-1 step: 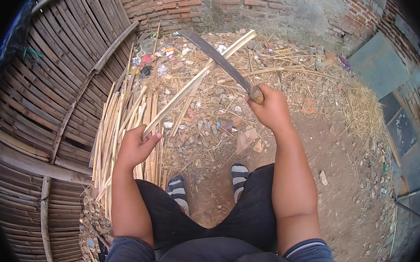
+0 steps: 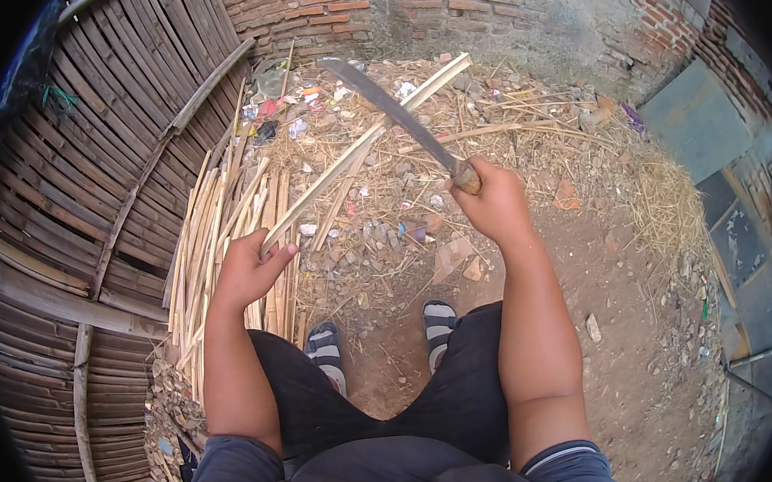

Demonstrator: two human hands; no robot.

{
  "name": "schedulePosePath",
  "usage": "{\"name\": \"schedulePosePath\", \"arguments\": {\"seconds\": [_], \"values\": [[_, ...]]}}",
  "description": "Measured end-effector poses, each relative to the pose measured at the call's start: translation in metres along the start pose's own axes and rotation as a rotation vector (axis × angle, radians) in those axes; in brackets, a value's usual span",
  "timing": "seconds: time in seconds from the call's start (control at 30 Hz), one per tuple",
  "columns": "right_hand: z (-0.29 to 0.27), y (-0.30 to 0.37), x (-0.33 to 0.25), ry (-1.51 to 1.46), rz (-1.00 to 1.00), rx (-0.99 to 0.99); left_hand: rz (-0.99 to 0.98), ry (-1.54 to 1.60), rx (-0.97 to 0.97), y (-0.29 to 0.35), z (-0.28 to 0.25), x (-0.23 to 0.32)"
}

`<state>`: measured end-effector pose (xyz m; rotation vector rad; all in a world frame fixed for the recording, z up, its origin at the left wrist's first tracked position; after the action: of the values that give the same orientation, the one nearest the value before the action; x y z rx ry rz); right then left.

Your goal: The person uses a large blade to shave the edges and bark off a long wooden strip by hand while sitting outdoors.

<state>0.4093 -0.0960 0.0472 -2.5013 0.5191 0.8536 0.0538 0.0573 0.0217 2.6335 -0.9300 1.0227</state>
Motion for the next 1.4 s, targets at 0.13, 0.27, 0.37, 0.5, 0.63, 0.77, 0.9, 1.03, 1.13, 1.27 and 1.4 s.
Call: {"name": "schedulePosePath", "arguments": {"seconds": [0.13, 0.27, 0.37, 0.5, 0.63, 0.77, 0.9, 1.03, 1.13, 1.27, 1.4], "values": [[0.017, 0.012, -0.04, 0.243, -0.238, -0.083, 0.008, 0.019, 0.019, 0.001, -0.001, -0.003], [0.001, -0.001, -0.01, 0.094, -0.046, -0.039, -0.009, -0.001, 0.023, 0.003, -0.004, -0.002], [-0.01, -0.006, 0.014, 0.003, 0.085, 0.03, 0.002, -0.057, 0.017, 0.001, -0.004, -0.001], [0.003, 0.002, -0.005, 0.027, 0.008, -0.041, 0.011, -0.008, -0.004, -0.001, 0.0, -0.006], [0.022, 0.01, -0.034, 0.18, -0.147, -0.168, 0.013, 0.033, 0.015, 0.002, 0.0, -0.003], [0.007, 0.001, -0.012, 0.105, -0.052, -0.081, -0.001, -0.02, 0.012, 0.003, -0.005, -0.002], [-0.016, -0.005, 0.019, -0.004, 0.095, 0.071, 0.002, -0.043, 0.019, 0.002, -0.006, 0.0], [0.004, 0.003, -0.005, -0.006, -0.053, -0.038, 0.005, 0.031, 0.027, 0.002, -0.005, -0.001], [0.022, 0.012, -0.037, 0.159, -0.183, -0.135, -0.005, 0.023, 0.013, 0.002, -0.001, -0.005], [0.02, 0.009, -0.037, 0.171, -0.173, -0.111, 0.002, -0.008, 0.03, 0.001, -0.004, -0.008], [-0.008, -0.001, -0.003, 0.014, 0.005, 0.043, -0.002, -0.001, 0.026, 0.003, -0.005, -0.001]]}}
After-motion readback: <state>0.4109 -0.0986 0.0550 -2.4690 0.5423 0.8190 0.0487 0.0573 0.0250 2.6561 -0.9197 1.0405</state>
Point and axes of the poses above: each hand's wrist, its own y-axis away from the middle knuckle, its own z-axis out of the palm, x = y × z, the point moved 8 cm from there along -y, towards the middle knuckle, and after that the axes turned 4 degrees about -x, right-handed, at the moved point
